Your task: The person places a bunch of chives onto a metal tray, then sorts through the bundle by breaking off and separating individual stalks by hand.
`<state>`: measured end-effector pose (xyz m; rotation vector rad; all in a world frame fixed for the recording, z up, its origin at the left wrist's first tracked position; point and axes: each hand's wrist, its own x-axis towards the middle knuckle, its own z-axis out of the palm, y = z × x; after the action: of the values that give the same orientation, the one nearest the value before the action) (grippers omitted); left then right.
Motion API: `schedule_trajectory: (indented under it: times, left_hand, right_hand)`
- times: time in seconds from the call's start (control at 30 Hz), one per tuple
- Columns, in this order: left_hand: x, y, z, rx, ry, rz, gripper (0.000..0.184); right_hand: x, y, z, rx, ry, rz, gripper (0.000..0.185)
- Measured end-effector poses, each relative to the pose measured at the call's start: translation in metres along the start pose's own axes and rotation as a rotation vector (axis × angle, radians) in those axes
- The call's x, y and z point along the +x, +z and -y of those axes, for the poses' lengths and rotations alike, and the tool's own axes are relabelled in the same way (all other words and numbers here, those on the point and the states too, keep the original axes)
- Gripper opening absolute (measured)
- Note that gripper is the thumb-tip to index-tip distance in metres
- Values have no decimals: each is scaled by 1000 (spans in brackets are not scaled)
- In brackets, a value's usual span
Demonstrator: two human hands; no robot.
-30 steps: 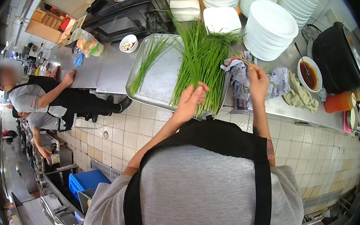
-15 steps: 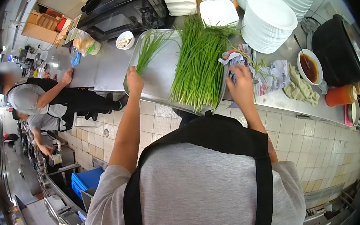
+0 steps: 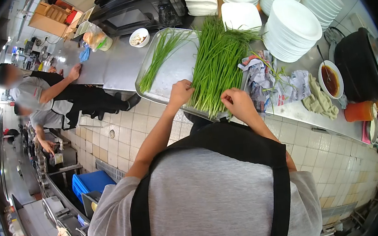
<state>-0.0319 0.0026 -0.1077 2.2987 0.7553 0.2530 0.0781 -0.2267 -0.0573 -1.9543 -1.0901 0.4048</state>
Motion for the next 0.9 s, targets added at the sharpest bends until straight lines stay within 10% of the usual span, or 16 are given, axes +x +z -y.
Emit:
schedule_trajectory:
  times: [0.27, 0.53, 0.9]
  left_hand:
    - [-23, -30, -73, 25, -15, 38, 17]
    - [-41, -22, -129, -1286, -294, 223, 9]
    - [-41, -17, -126, -1422, -321, 150, 15]
  right_hand:
    - [-1, 1, -2, 117, 5, 23, 9]
    - [1, -2, 29, 975, 154, 133, 17]
    - [3, -3, 24, 937, 196, -6, 9]
